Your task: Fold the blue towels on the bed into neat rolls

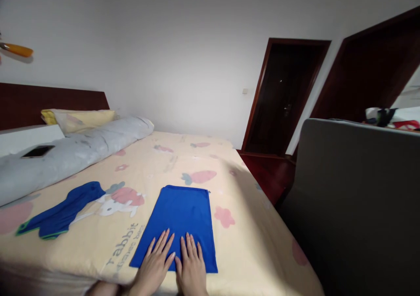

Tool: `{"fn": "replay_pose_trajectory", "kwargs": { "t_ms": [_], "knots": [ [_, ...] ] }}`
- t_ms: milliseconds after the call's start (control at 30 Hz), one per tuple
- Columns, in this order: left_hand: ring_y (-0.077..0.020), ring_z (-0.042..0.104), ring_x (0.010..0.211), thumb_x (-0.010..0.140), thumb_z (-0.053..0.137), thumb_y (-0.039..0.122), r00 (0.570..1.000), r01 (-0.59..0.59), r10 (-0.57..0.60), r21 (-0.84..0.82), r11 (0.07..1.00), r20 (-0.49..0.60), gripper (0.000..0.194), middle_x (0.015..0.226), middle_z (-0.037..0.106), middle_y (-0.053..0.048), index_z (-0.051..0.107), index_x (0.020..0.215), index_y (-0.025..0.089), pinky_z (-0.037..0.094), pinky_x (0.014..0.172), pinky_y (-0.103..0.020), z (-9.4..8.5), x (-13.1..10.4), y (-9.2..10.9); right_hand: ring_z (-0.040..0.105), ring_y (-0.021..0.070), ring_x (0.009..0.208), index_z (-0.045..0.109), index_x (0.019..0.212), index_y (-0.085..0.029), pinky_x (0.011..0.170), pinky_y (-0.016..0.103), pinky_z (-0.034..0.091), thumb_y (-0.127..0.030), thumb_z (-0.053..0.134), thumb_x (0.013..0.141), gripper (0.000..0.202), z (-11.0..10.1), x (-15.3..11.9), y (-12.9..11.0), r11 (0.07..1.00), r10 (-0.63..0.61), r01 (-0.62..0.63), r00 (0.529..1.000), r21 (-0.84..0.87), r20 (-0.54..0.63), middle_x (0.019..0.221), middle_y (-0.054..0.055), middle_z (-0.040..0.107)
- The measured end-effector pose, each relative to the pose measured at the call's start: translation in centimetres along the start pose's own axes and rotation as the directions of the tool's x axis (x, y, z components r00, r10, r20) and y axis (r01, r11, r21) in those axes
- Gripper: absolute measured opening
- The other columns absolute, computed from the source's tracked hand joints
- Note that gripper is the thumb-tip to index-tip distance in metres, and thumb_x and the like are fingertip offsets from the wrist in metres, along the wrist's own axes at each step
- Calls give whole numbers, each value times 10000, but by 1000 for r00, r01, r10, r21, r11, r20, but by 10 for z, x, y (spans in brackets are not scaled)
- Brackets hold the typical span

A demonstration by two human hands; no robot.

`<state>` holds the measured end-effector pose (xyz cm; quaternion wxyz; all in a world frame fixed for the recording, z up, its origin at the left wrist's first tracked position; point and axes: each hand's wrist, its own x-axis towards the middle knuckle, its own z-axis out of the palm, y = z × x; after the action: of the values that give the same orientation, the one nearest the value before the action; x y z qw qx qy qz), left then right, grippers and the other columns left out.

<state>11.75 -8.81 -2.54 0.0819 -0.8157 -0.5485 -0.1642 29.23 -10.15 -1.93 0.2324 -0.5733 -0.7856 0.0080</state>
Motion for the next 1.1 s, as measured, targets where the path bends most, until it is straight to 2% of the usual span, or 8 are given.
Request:
{"fn": "replay_pose_trajectory", "kwargs": {
  "t_ms": [233,367,467,533,633,733,900,1100],
  "knots": [
    [-234,315,1426,979,279,508,983,98,-90,-38,995,161,548,1568,278,13,159,1498,378,290,1132,-520,-27,-20,-43,263,286,1429,280,1501,-247,1146,574,269,-539,278,970,605,-25,-28,56,977,202,-192,972,-91,119,1554,37,229],
    [-267,327,1419,966,338,442,975,192,-189,-12,981,114,527,1550,324,-13,280,1483,359,196,1152,-578,-25,-30,-55,256,317,1428,316,1495,-254,1147,593,248,-552,327,951,620,-25,-36,70,965,253,-245,964,-97,83,1548,57,270],
    [-251,314,1426,963,316,300,985,170,-170,6,985,28,529,1548,329,-34,296,1491,298,210,1159,-544,-22,-17,-41,241,303,1435,291,1505,-215,1165,550,241,-504,324,962,617,-27,-17,51,975,217,-212,973,-62,82,1558,66,239],
    [-217,284,1440,930,286,167,993,112,-112,5,994,26,578,1557,310,-33,280,1501,253,241,1166,-481,-21,3,-23,219,260,1446,263,1511,-201,1182,492,227,-380,271,984,556,-29,7,27,995,100,-100,988,0,116,1564,48,222],
    [-195,277,1441,855,293,59,991,42,-39,-21,999,130,659,1556,307,-38,298,1497,204,272,1164,-423,-17,38,3,210,215,1450,273,1503,-166,1192,419,209,-245,249,970,538,-28,43,-5,995,-40,22,978,92,203,1560,56,239],
    [-218,307,1429,907,300,134,981,38,-28,-51,998,192,582,1543,332,-61,334,1484,199,298,1151,-456,-10,60,11,222,220,1448,307,1487,-146,1193,427,204,-327,260,990,531,-25,63,-10,995,-32,7,967,102,254,1551,75,265],
    [-252,286,1437,986,262,454,976,158,-151,-33,987,158,537,1563,285,-64,329,1485,267,271,1144,-525,-12,58,-21,212,251,1449,318,1483,-157,1186,493,198,-557,262,977,647,-31,57,35,997,83,-82,975,-10,207,1553,79,246],
    [-274,257,1446,970,294,482,930,316,-327,93,944,166,562,1562,289,-76,331,1483,256,197,1150,-566,-26,42,-69,232,271,1440,317,1483,-117,1185,503,191,-588,287,961,704,-45,41,83,952,294,-272,939,-138,178,1547,115,254]
  ]
}}
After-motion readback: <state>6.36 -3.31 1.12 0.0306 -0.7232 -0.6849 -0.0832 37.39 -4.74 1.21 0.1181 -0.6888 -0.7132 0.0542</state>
